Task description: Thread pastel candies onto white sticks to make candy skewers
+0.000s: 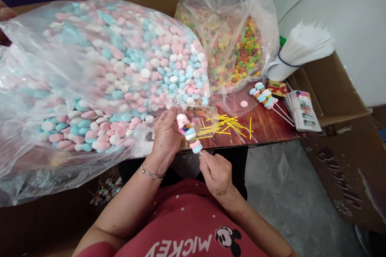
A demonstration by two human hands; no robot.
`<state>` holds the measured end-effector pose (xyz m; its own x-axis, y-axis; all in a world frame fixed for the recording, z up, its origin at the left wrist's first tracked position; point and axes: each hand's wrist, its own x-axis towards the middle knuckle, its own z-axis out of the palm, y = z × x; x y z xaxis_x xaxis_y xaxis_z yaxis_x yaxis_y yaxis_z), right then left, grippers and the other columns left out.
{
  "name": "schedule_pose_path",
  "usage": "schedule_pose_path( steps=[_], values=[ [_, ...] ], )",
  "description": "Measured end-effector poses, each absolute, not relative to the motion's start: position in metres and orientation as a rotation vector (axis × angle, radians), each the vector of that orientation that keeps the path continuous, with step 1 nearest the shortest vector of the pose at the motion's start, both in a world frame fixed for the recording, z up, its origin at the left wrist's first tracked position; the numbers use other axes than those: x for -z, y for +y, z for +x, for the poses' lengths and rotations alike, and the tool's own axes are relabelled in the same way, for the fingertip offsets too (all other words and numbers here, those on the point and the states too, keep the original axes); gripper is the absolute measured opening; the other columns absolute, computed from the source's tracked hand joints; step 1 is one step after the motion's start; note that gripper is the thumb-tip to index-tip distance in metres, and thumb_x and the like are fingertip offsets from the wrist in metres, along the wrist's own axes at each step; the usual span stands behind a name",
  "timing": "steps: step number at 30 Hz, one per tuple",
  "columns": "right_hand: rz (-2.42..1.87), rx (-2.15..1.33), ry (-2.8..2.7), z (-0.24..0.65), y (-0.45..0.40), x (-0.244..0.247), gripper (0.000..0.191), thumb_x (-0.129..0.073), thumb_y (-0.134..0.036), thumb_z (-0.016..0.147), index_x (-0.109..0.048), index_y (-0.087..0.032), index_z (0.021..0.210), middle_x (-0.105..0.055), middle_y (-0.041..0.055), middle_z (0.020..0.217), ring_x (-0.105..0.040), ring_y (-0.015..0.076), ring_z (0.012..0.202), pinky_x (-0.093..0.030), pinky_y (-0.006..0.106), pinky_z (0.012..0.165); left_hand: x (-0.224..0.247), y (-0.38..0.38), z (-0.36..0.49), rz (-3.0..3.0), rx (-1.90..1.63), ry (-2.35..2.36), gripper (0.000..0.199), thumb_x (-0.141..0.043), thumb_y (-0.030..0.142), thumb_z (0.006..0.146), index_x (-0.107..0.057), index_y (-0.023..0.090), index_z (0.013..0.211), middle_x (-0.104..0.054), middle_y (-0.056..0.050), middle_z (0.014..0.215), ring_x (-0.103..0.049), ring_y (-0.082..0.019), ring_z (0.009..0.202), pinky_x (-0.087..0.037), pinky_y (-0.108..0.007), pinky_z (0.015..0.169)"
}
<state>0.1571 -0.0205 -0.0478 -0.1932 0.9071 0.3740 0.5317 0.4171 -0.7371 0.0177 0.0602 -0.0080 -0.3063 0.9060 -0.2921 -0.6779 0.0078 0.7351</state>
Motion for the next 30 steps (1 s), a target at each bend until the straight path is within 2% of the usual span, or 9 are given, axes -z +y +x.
schedule_pose_path(
  steps=[3, 6, 9, 13, 17, 23, 27, 30],
  values=[
    [-1.228, 0.015, -2.034, 0.158, -0.017, 0.051, 0.024, -0.049, -0.010, 0.092, -0.072, -0.012, 0.099, -0.055, -0.0021, 0.050, -0.047, 0.0097, 0.047, -0.031, 0.028, 0.054, 0.004, 0.060, 0.014, 0.295, -1.601, 0.992, 0.043, -0.087, 0.043, 0.057, -0.064, 0.015, 0.079, -0.072, -0.004, 0.074, -0.070, -0.019, 0.065, -0.056, -0.030, 0.063],
    [-1.224, 0.138, -2.082, 0.157, -0.015, 0.051, 0.023, -0.050, -0.008, 0.092, -0.072, -0.010, 0.099, -0.056, -0.0023, 0.050, -0.048, 0.0105, 0.047, -0.032, 0.029, 0.055, 0.002, 0.058, 0.017, 0.296, -1.615, 0.992, 0.037, -0.088, 0.036, 0.058, -0.062, 0.016, 0.076, -0.068, 0.000, 0.068, -0.067, -0.015, 0.061, -0.056, -0.028, 0.063],
    [-1.221, -0.072, -2.066, 0.157, -0.016, 0.047, 0.024, -0.048, -0.015, 0.095, -0.070, -0.010, 0.103, -0.063, -0.0007, 0.056, -0.052, 0.0099, 0.048, -0.037, 0.025, 0.056, 0.003, 0.059, 0.021, 0.278, -1.651, 1.018, 0.031, -0.085, 0.031, 0.063, -0.060, 0.015, 0.069, -0.060, 0.004, 0.059, -0.061, -0.010, 0.053, -0.056, -0.026, 0.062],
    [-1.304, -0.494, -1.972, 0.157, -0.019, 0.044, 0.030, -0.042, -0.023, 0.097, -0.069, -0.011, 0.102, -0.066, 0.0007, 0.063, -0.054, 0.0086, 0.050, -0.040, 0.019, 0.054, 0.003, 0.059, 0.022, 0.298, -1.666, 0.968, 0.032, -0.081, 0.036, 0.070, -0.056, 0.016, 0.066, -0.056, 0.004, 0.056, -0.056, -0.008, 0.049, -0.052, -0.023, 0.055],
    [-1.338, -0.614, -1.922, 0.157, -0.019, 0.046, 0.032, -0.041, -0.025, 0.096, -0.070, -0.012, 0.095, -0.063, 0.0007, 0.062, -0.053, 0.0082, 0.050, -0.039, 0.018, 0.053, 0.004, 0.056, 0.024, 0.325, -1.668, 0.860, 0.034, -0.083, 0.037, 0.068, -0.056, 0.016, 0.071, -0.054, 0.005, 0.059, -0.053, -0.008, 0.047, -0.050, -0.022, 0.052],
    [-1.462, -0.752, -1.806, 0.159, -0.019, 0.050, 0.033, -0.042, -0.030, 0.093, -0.070, -0.014, 0.094, -0.054, -0.0008, 0.056, -0.046, 0.0088, 0.048, -0.035, 0.020, 0.051, 0.009, 0.053, 0.027, 0.360, -1.715, 0.830, 0.035, -0.082, 0.040, 0.070, -0.061, 0.016, 0.084, -0.055, 0.005, 0.064, -0.053, -0.008, 0.047, -0.052, -0.024, 0.054],
    [-1.464, -1.197, -1.443, 0.158, -0.018, 0.048, 0.030, -0.046, -0.038, 0.090, -0.066, -0.017, 0.084, -0.043, -0.0051, 0.050, -0.037, 0.0080, 0.045, -0.030, 0.021, 0.046, 0.013, 0.050, 0.031, 0.357, -1.739, 0.825, 0.036, -0.082, 0.042, 0.071, -0.063, 0.015, 0.088, -0.056, 0.005, 0.064, -0.057, -0.009, 0.051, -0.054, -0.026, 0.058],
    [-1.352, -1.501, -1.070, 0.154, -0.015, 0.044, 0.027, -0.050, -0.040, 0.085, -0.062, -0.017, 0.077, -0.034, -0.0088, 0.044, -0.027, 0.0066, 0.040, -0.021, 0.021, 0.040, 0.015, 0.049, 0.031, 0.314, -1.739, 0.821, 0.031, -0.076, 0.042, 0.078, -0.063, 0.015, 0.088, -0.056, 0.005, 0.063, -0.058, -0.010, 0.052, -0.055, -0.028, 0.062]
  ],
)
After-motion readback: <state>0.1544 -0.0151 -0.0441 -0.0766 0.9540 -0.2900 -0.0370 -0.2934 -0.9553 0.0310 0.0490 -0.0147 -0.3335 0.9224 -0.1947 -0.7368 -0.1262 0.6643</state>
